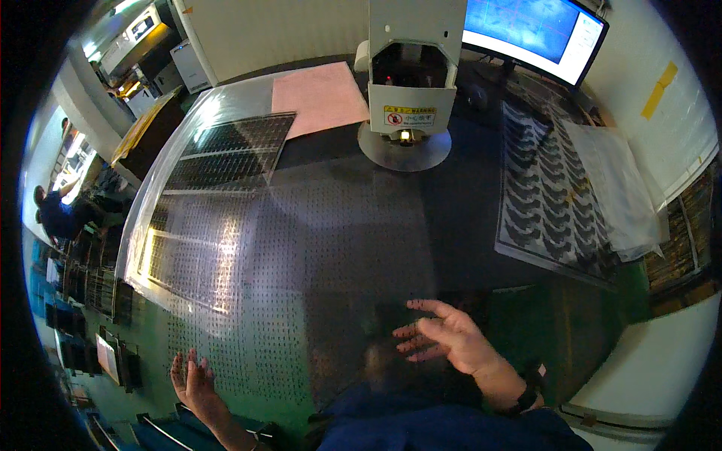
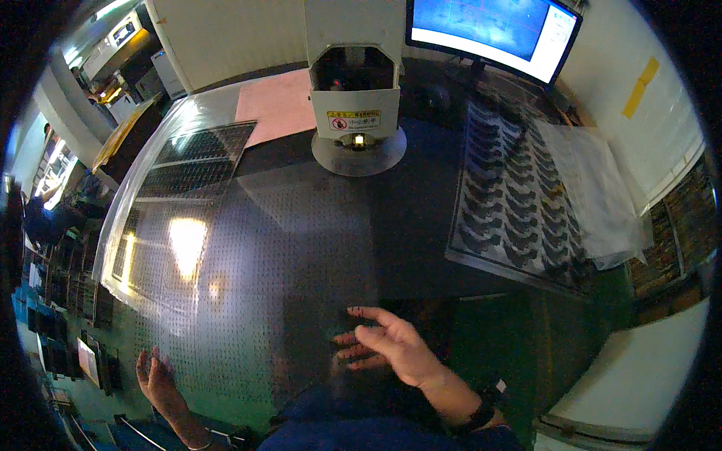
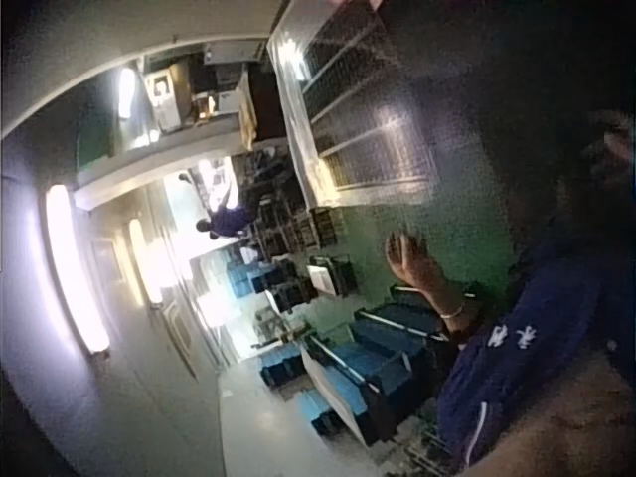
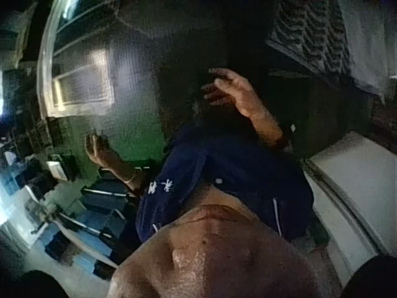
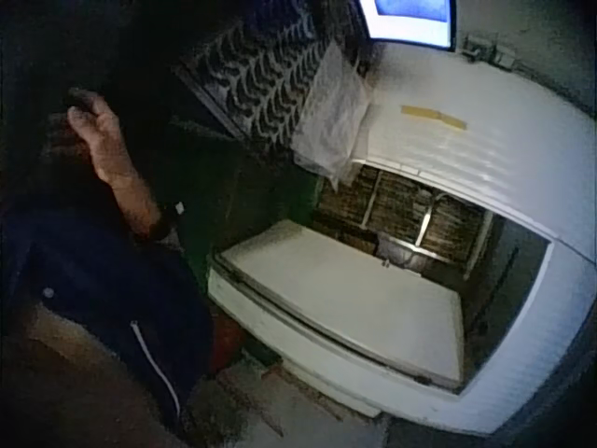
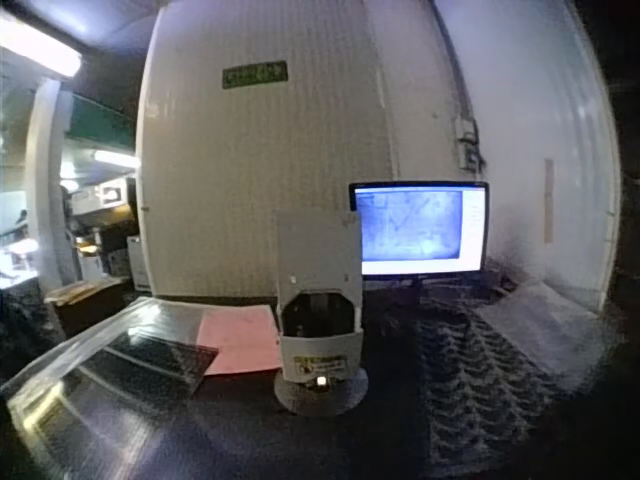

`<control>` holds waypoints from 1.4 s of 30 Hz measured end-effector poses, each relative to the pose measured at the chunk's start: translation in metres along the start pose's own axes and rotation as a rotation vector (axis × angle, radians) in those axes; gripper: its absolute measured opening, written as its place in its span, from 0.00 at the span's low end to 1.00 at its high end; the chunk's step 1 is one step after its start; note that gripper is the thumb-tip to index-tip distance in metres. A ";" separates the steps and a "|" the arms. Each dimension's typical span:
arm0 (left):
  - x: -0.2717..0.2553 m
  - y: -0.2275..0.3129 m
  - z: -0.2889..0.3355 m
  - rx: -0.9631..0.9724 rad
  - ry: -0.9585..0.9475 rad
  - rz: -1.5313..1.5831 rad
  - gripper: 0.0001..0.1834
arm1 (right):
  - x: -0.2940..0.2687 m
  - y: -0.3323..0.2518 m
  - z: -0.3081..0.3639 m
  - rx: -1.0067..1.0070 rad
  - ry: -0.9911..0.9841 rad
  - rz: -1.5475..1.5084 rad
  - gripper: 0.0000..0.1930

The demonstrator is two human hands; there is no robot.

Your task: The recorder is inspecting large transparent sheets containing printed circuit patterns or films under a light and checking them against a computer screen.

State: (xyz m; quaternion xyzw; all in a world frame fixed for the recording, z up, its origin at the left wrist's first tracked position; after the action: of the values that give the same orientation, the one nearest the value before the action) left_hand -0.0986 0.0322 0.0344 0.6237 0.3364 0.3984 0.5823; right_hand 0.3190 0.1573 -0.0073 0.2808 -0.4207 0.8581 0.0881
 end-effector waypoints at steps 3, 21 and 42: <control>-0.023 -0.006 -0.002 0.018 0.004 0.000 0.21 | 0.023 0.008 -0.005 -0.056 -0.061 0.121 0.21; -0.031 -0.030 -0.016 0.077 0.034 0.344 0.23 | 0.046 -0.005 0.012 -0.369 -0.165 0.278 0.21; 0.012 0.001 -0.001 0.074 0.025 0.042 0.19 | -0.032 0.043 0.051 0.189 -0.010 0.332 0.12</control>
State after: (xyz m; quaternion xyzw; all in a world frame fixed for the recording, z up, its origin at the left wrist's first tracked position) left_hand -0.0938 0.0433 0.0371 0.6468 0.3451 0.4058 0.5458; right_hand 0.3494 0.0936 -0.0285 0.2188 -0.3793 0.8952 -0.0834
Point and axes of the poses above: each hand's wrist, its own z-axis away from the middle knuckle, its own x-axis out of the palm, y = z × x, the point moved 10 cm from there along -z, towards the middle knuckle, and after that the axes turned 5 degrees about y, right-handed, at the moved point
